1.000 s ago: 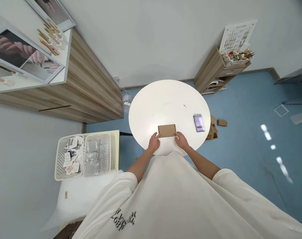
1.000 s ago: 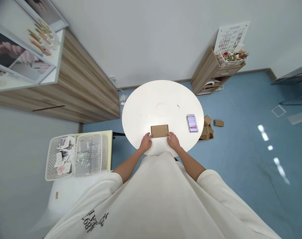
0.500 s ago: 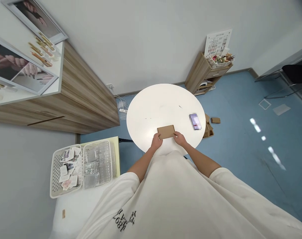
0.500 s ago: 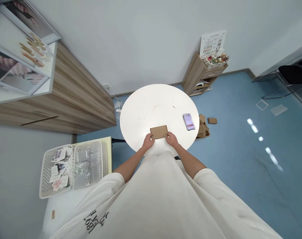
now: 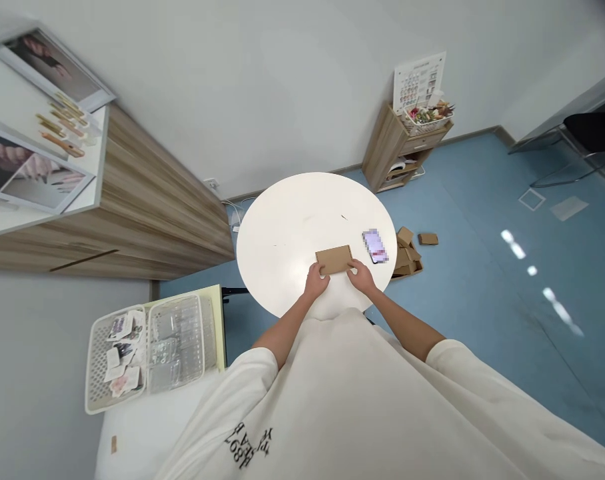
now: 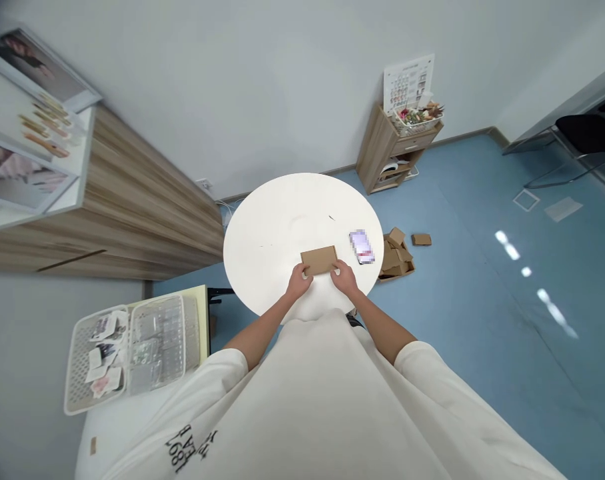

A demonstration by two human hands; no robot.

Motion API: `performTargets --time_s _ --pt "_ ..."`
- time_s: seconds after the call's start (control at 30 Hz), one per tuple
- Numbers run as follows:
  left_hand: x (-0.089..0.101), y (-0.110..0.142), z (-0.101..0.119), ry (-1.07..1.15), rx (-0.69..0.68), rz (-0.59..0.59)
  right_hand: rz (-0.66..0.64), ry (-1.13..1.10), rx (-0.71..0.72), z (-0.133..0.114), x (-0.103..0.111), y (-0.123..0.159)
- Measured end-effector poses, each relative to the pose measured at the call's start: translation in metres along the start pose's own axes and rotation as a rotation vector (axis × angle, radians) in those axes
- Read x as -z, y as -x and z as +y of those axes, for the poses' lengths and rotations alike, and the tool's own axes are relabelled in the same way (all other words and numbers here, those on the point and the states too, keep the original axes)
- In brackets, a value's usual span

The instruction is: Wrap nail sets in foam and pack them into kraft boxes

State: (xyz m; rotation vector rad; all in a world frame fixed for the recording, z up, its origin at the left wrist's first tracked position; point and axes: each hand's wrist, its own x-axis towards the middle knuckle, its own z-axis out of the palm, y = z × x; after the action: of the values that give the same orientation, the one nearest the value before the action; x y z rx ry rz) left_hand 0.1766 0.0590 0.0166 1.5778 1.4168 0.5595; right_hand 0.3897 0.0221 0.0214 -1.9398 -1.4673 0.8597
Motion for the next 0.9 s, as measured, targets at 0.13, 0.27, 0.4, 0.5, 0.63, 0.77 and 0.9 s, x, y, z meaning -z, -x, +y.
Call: performTargets --time_s 0.13,0.27,0.4,0.5,0.63,0.77,0.9 --pt "-0.040 -0.019 0.035 -0.011 -0.047 -0.047 0.086 -0.030 -0.041 0.038 0.040 -0.008" --pt "-0.083 -0.038 0.072 -0.061 -0.079 -0.126 0.159 -0.056 -0.071 0.078 0.080 -0.012" --pt "-0.131 -0.058 0.107 -0.167 -0.118 -0.247 0.211 -0.068 -0.115 0.111 0.123 -0.013" --pt "-0.165 -0.070 0.128 -0.267 -0.158 -0.310 0.235 -0.091 -0.176 0.131 0.150 -0.010" --pt "-0.196 -0.087 0.146 -0.363 -0.181 -0.338 0.232 -0.155 -0.246 0.153 0.174 -0.008" --pt "-0.211 -0.103 0.153 -0.424 -0.193 -0.365 0.217 -0.198 -0.263 0.167 0.185 -0.010" --pt "-0.218 -0.119 0.157 -0.499 -0.187 -0.385 0.228 -0.219 -0.292 0.171 0.189 -0.016"
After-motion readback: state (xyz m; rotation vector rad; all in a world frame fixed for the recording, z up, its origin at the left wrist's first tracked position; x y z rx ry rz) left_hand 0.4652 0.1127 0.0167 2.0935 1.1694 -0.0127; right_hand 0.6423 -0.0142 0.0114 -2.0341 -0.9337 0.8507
